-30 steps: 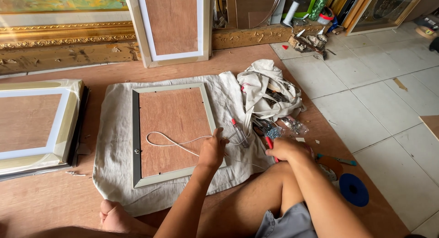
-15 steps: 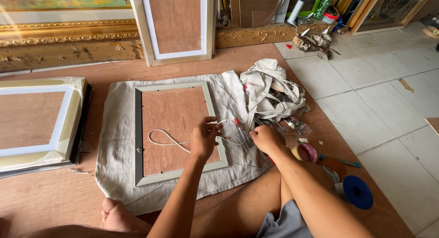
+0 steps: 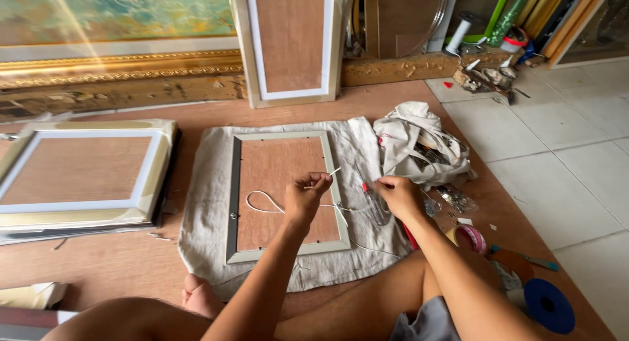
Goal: The person installs a hanging wire on the back of a picture frame. They thread the wire through metal eyelets, cut the excess, and secure the wire with tape.
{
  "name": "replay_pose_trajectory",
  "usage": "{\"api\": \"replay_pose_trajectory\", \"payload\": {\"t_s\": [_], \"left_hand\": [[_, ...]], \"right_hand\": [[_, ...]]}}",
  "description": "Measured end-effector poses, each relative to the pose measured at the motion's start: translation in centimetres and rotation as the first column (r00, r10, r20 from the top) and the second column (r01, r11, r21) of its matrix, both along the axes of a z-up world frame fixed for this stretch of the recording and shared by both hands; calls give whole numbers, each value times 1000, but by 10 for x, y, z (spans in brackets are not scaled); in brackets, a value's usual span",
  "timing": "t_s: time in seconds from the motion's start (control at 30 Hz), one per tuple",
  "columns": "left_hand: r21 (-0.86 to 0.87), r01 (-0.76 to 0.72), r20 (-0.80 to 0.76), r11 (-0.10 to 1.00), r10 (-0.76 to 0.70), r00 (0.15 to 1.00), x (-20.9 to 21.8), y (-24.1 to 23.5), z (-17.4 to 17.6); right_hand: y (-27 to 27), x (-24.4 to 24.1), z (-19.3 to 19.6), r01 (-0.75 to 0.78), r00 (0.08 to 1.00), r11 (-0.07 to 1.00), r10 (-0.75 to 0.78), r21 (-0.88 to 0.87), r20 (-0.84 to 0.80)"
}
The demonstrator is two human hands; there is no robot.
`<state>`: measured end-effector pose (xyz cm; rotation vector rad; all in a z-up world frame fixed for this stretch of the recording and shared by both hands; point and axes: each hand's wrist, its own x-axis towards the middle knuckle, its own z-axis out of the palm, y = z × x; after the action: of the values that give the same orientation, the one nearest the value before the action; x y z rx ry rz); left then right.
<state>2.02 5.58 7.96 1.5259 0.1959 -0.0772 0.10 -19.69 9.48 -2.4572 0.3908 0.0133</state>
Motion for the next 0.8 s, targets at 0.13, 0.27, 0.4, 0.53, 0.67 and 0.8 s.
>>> {"api": "replay_pose_trajectory", "payload": {"t_s": [0.13,0.27,0.4,0.53,0.67,0.8], "left_hand": [[62,0,-11,998,1,1000,-13,26,61],[239,45,-19,970,-41,999,-44,58,90],[231,29,-10,972,-28,1000,-75,90,78],[162,-24,-60,986,34,998,-100,102,56],[310,37,-18,950,-33,999,-96,88,30],[368,69,26,927,-84,996,-94,84,32]], "right_hand": [[51,-5,52,-153,981,935,105,320,163],[116,-34,99,-287,952,741,150,608,267],[153,-66,78,-263,960,591,85,763,266],[175,-93,63,-135,990,461,25,877,139],[173,-97,51,-83,996,478,50,874,68],[172,-95,49,-78,997,524,58,848,55]]}}
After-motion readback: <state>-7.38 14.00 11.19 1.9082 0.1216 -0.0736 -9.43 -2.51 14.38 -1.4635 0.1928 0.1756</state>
